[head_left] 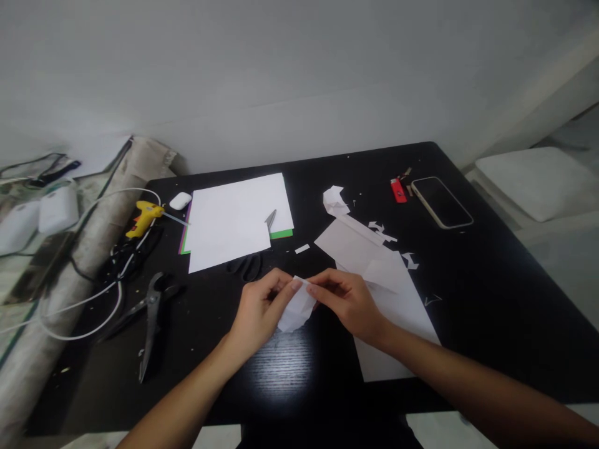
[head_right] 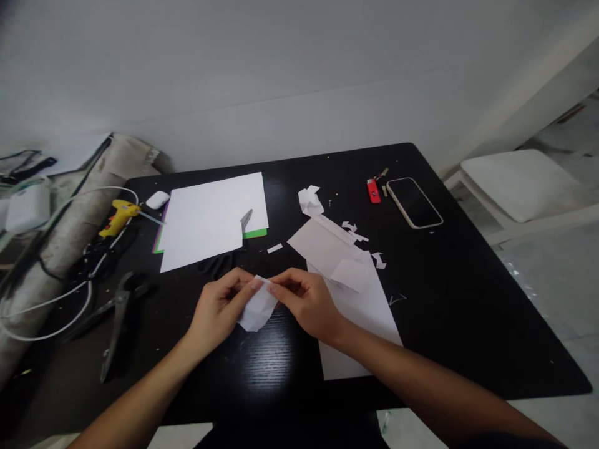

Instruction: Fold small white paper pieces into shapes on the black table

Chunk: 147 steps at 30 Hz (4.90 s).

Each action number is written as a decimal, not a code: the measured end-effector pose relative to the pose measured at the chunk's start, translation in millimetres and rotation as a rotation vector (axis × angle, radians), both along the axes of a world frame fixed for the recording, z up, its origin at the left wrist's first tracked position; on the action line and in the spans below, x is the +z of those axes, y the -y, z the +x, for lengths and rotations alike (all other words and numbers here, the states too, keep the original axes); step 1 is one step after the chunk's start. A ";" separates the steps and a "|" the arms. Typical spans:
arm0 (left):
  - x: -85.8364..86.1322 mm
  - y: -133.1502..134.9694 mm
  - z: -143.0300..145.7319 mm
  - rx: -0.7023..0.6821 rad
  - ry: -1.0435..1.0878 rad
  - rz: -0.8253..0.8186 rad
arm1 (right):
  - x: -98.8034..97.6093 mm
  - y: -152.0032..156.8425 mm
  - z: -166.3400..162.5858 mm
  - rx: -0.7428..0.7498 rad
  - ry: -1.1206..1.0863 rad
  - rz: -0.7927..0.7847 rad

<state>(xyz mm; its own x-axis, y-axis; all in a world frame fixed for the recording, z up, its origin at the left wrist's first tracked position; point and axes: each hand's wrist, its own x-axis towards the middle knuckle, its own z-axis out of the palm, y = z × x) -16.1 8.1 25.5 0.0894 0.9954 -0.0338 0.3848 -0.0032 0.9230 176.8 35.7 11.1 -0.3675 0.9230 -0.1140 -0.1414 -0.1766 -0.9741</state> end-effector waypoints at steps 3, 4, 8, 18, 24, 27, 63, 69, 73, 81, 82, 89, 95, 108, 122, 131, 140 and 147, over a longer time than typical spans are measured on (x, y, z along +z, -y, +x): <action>-0.7 0.2 0.4 0.001 -0.009 0.003 | 1.0 -0.6 -0.1 0.003 0.052 0.045; -1.2 0.2 0.5 0.001 -0.015 0.005 | 1.5 -0.6 -0.2 -0.001 0.070 0.062; -3.9 0.9 0.9 0.007 -0.028 0.018 | 3.2 0.4 0.4 -0.016 0.102 0.094; -3.4 0.4 0.8 0.022 -0.040 0.033 | 0.6 1.2 -0.1 -0.023 0.104 0.127; -2.9 1.5 1.0 0.026 -0.026 0.067 | -0.1 1.9 0.8 -0.023 0.154 0.188; -0.5 1.3 2.2 0.029 0.000 0.085 | 0.0 2.6 0.8 -0.025 0.163 0.209; -1.3 -0.9 0.3 0.089 0.140 -0.034 | -1.4 -2.5 -0.8 0.159 0.016 -0.089; -2.1 -2.5 -2.3 0.117 0.136 -0.028 | -2.0 -3.0 -0.4 0.177 -0.001 -0.106; -1.4 -4.0 -3.0 0.155 0.151 -0.022 | -1.1 -3.5 0.5 0.176 -0.014 -0.098; -2.5 -7.2 -0.9 0.119 0.205 -0.119 | -3.7 -2.8 -1.3 0.174 0.013 -0.077; -2.2 -7.1 -0.9 0.105 0.205 -0.133 | -4.2 -2.6 -1.3 0.175 0.020 -0.077; 1.1 -5.3 -0.4 -0.022 0.195 -0.229 | -2.7 -1.4 -0.9 0.209 0.063 -0.044; 4.8 -8.3 -5.5 0.070 0.271 -0.215 | -1.8 -2.8 2.1 0.280 0.126 -0.026; 5.1 -8.3 -1.9 -0.002 0.336 -0.305 | -1.1 -3.8 -0.8 0.199 0.018 -0.109; 2.2 -9.5 -2.5 0.013 0.326 -0.219 | 0.6 -8.3 0.8 0.087 0.033 -0.124; 8.0 -6.8 -5.6 -0.126 0.368 -0.229 | -0.9 -13.8 0.6 0.084 -0.170 -0.546; 3.7 -7.9 -6.1 -0.143 0.233 -0.139 | -0.6 -14.2 1.5 0.075 -0.204 -0.586; 3.8 -7.3 -6.1 -0.103 0.187 -0.153 | -5.5 -15.2 2.7 0.116 -0.253 -0.564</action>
